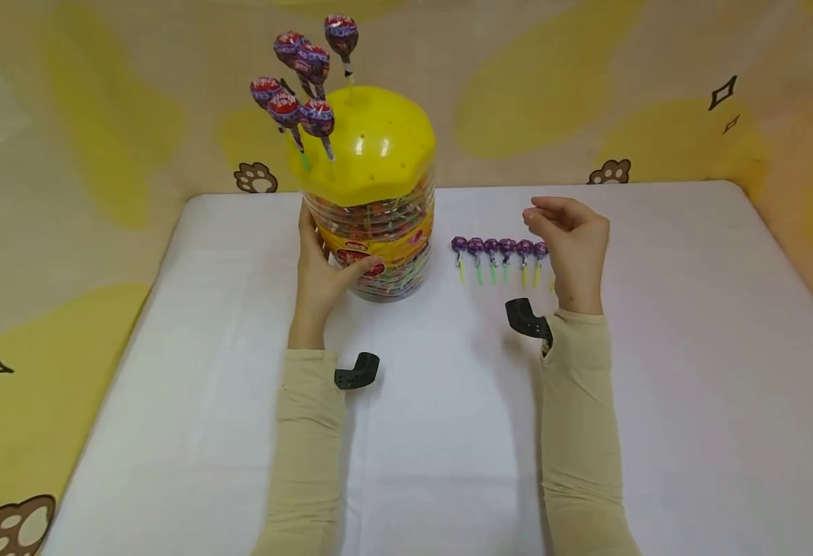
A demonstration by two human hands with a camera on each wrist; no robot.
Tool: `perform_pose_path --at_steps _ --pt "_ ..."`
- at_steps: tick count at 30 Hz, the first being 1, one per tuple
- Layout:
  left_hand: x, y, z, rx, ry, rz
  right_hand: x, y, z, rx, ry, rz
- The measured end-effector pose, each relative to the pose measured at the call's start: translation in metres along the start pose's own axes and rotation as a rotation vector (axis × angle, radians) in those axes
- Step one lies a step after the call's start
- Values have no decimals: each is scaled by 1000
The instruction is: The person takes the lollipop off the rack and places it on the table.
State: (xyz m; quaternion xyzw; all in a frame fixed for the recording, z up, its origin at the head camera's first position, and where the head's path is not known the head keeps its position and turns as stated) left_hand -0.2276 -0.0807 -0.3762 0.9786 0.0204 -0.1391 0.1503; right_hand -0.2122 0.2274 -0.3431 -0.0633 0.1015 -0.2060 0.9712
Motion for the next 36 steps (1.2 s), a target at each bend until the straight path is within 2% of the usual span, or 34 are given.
perform_pose_path --at_steps 7,15,22,36 --pt "1 0 -1 -1 0 -1 4 -39 28 -134 95 100" --pt "2 1 -3 -13 -3 -7 3 -76 65 -127 145 174" --pt "3 2 -4 -23 -2 -10 -1 -111 86 -85 196 256" --pt "3 2 -4 1 -16 -8 -10 -161 103 88 247 334"
Point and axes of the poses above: each hand's wrist, its own x-axis away from the middle knuckle, its own y-axis out of the back of the hand, z = x × y, the point moved 4 cm from there along -x, towards the middle knuckle
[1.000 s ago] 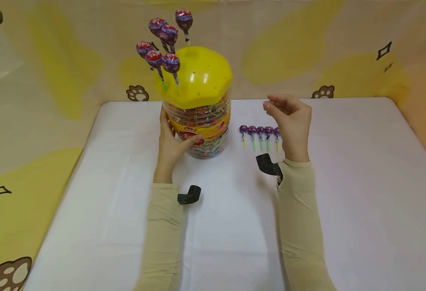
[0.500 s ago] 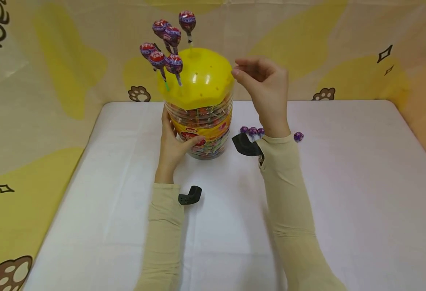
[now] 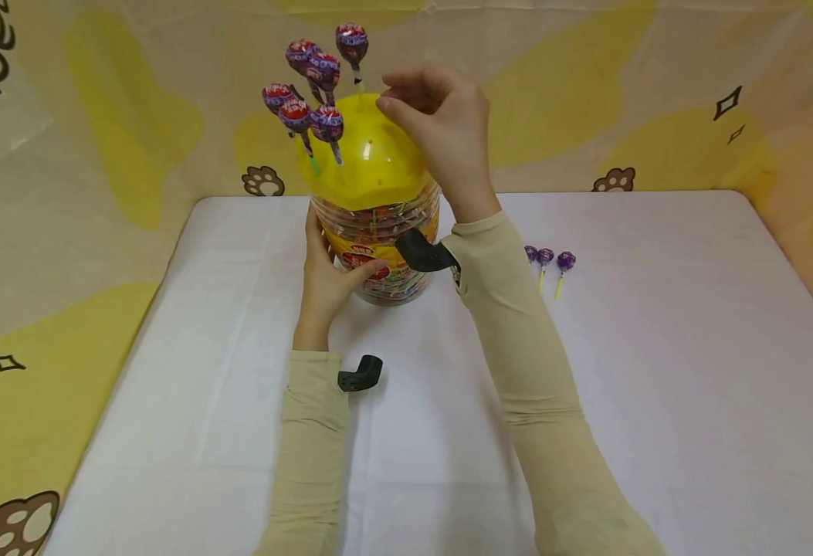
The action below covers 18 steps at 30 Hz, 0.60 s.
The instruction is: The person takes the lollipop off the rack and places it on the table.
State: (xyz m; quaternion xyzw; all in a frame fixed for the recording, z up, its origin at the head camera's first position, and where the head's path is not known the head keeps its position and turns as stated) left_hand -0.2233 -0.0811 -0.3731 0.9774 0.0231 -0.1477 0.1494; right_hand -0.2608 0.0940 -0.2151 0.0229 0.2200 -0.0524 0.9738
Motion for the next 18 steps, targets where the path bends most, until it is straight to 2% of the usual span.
perform_pose_path --at_steps 8,18 --pt "-1 0 2 -13 19 3 -8 -20 6 97 39 14" --pt "0 1 1 -27 58 11 -14 -27 4 186 52 -3"
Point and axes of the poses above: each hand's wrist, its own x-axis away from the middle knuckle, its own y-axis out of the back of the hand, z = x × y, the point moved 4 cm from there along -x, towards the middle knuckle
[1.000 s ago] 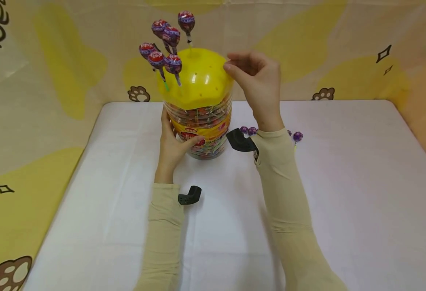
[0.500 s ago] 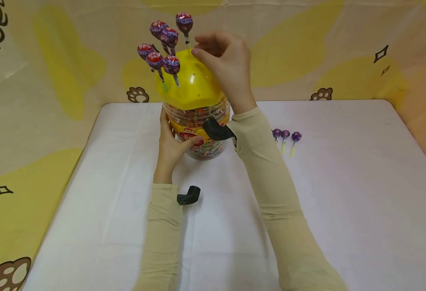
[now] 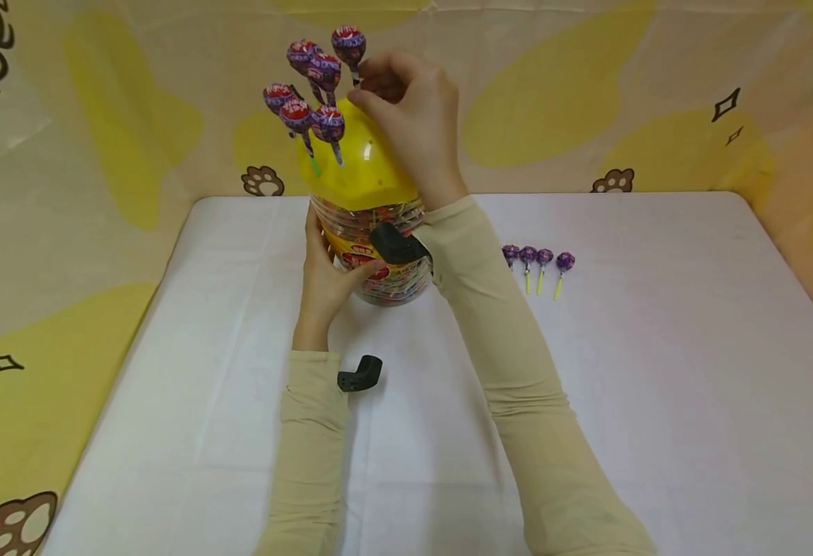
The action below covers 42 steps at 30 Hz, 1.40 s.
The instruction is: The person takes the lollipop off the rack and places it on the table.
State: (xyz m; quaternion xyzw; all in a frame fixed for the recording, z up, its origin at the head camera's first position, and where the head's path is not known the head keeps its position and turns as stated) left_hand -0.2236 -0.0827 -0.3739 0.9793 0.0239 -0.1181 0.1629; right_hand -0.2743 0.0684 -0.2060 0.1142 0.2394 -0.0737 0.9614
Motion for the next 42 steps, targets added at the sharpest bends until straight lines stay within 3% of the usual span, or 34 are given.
perform_pose_path --at_steps 13,22,30,37,42 --pt "1 1 1 17 -2 2 1 -3 2 -12 57 -47" --pt "1 -1 0 34 -1 7 1 2 3 -162 67 -86" --pt "1 -1 0 30 -21 6 8 14 0 -259 27 -105" --pt "1 0 -1 35 -51 1 23 29 -3 -267 126 -135" --pt "1 0 0 32 -48 -3 31 41 -10 -385 25 -150"
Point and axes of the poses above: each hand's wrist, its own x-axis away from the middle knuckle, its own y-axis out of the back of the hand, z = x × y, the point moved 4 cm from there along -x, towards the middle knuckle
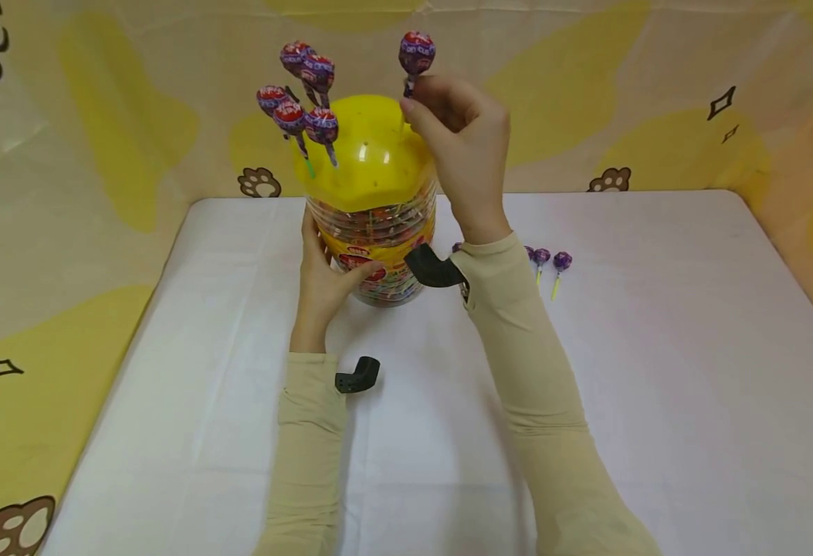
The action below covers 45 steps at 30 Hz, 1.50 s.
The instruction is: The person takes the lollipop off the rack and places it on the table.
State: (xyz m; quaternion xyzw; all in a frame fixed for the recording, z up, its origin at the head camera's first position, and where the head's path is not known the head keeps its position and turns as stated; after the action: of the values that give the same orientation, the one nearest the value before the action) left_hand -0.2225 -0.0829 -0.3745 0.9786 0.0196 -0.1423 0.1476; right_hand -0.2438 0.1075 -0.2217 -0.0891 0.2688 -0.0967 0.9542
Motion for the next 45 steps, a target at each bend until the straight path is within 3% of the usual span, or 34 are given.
perform_pose_path --at_steps 14,20,26,35,45 --pt "-1 1 0 -17 -4 1 24 49 -9 -47 -63 -63" --pt "-1 1 0 0 -8 1 33 71 -21 -32 -89 -95" --pt "-3 -1 0 11 -2 6 44 105 -39 2 -128 -162" --pt "-4 -2 -2 13 -16 6 61 162 -59 66 -261 -251" --pt "-2 -2 0 14 14 4 72 208 -69 220 -506 -196"
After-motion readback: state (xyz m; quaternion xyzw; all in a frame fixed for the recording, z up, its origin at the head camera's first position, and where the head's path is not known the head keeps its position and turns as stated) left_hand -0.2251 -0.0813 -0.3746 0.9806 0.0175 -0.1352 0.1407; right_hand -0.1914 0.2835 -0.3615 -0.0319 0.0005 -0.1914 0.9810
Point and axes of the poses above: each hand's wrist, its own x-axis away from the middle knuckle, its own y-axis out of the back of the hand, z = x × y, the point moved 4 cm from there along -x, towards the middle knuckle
